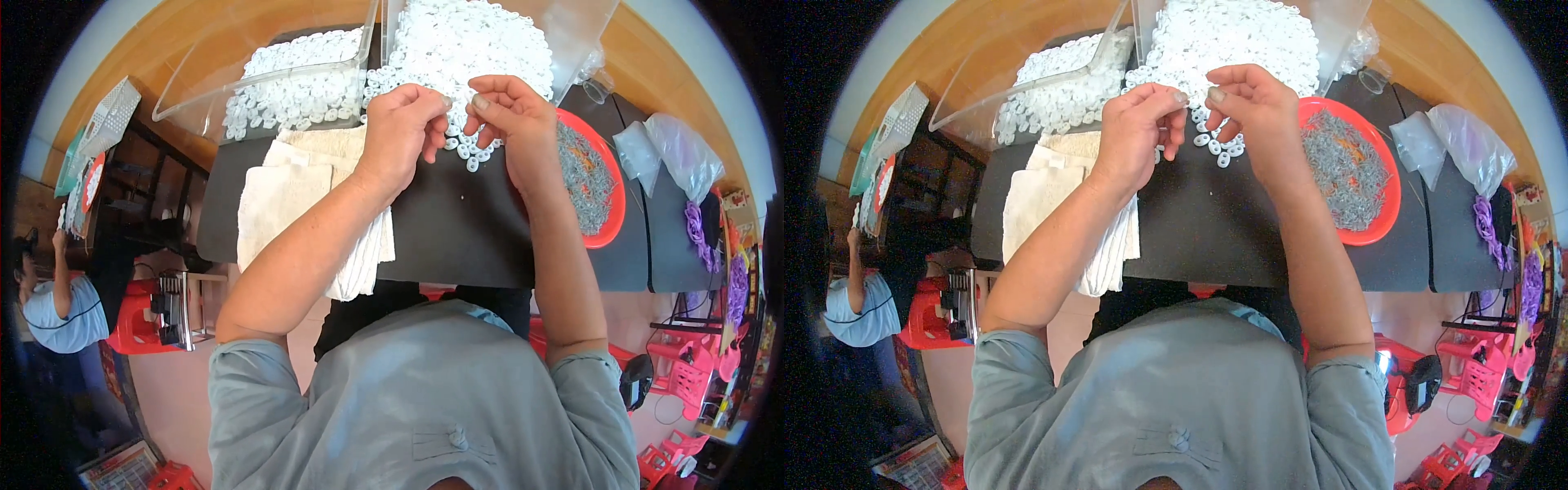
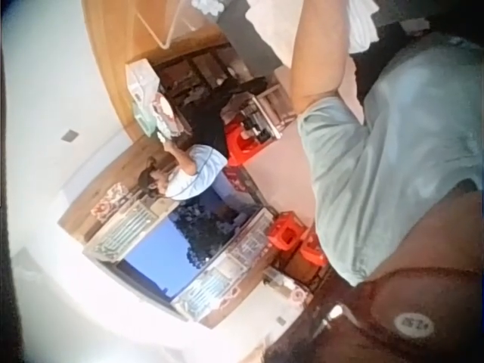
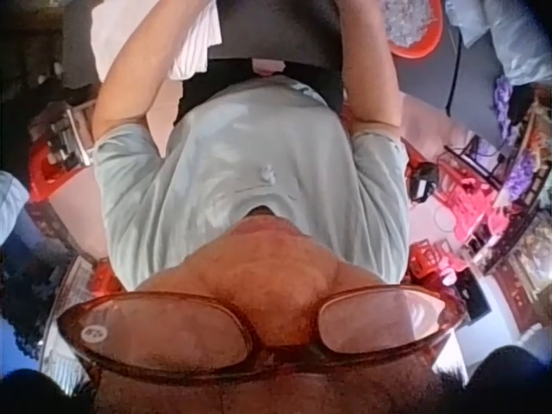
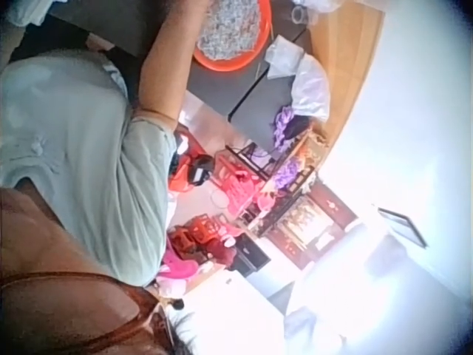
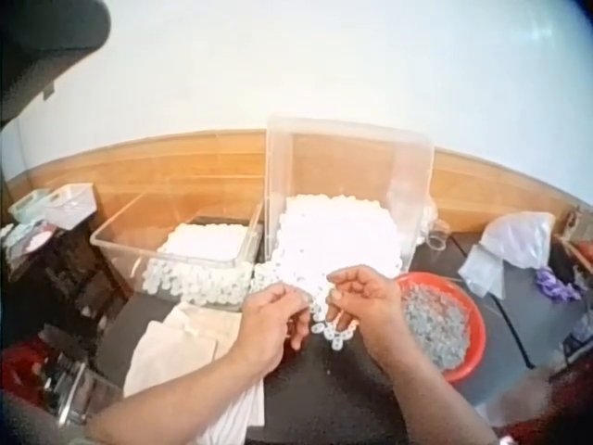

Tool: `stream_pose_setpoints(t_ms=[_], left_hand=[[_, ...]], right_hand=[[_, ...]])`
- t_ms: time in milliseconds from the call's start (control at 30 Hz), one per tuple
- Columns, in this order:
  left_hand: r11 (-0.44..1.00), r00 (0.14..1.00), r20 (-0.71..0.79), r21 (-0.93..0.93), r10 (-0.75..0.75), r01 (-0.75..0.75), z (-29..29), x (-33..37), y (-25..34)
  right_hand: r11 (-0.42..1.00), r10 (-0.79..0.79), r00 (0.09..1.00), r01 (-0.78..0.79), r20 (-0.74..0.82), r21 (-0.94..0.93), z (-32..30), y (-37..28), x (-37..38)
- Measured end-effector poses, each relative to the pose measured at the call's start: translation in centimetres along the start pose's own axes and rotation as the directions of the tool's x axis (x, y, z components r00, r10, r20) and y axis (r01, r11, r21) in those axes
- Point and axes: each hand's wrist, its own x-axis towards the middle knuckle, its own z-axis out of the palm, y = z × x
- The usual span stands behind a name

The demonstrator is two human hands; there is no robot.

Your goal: Manually assembling small white plastic components by inserting metal pins into them at a workbench.

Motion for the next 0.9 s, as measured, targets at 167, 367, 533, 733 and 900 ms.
stream_pose_setpoints(t_ms=[167,367,533,733,900], left_hand=[[0.999,1.000,-0.007,0.047,-0.007,0.007,0.15,-0.16,0.13],[0.999,1.000,-0.010,0.050,0.000,0.000,0.16,-0.25,0.08],[0.998,1.000,-0.019,0.055,0.002,-0.001,0.19,-0.32,0.05],[0.998,1.000,-0.024,0.062,0.018,-0.016,0.41,-0.35,0.17],[0.995,0.998,-0.032,0.087,0.046,-0.043,0.38,-0.41,0.11]], right_hand=[[1.000,0.001,1.000,-0.001,0.016,-0.005,0.23,-0.22,0.00],[1.000,-0.014,1.000,0.014,0.001,0.001,0.34,-0.16,-0.05],[1.000,-0.025,1.000,0.025,-0.016,0.006,0.60,-0.26,-0.27],[0.999,-0.035,0.999,0.035,-0.034,0.004,0.74,-0.22,-0.25],[0.999,-0.044,0.998,0.045,-0.035,0.019,0.86,-0.19,-0.14]])
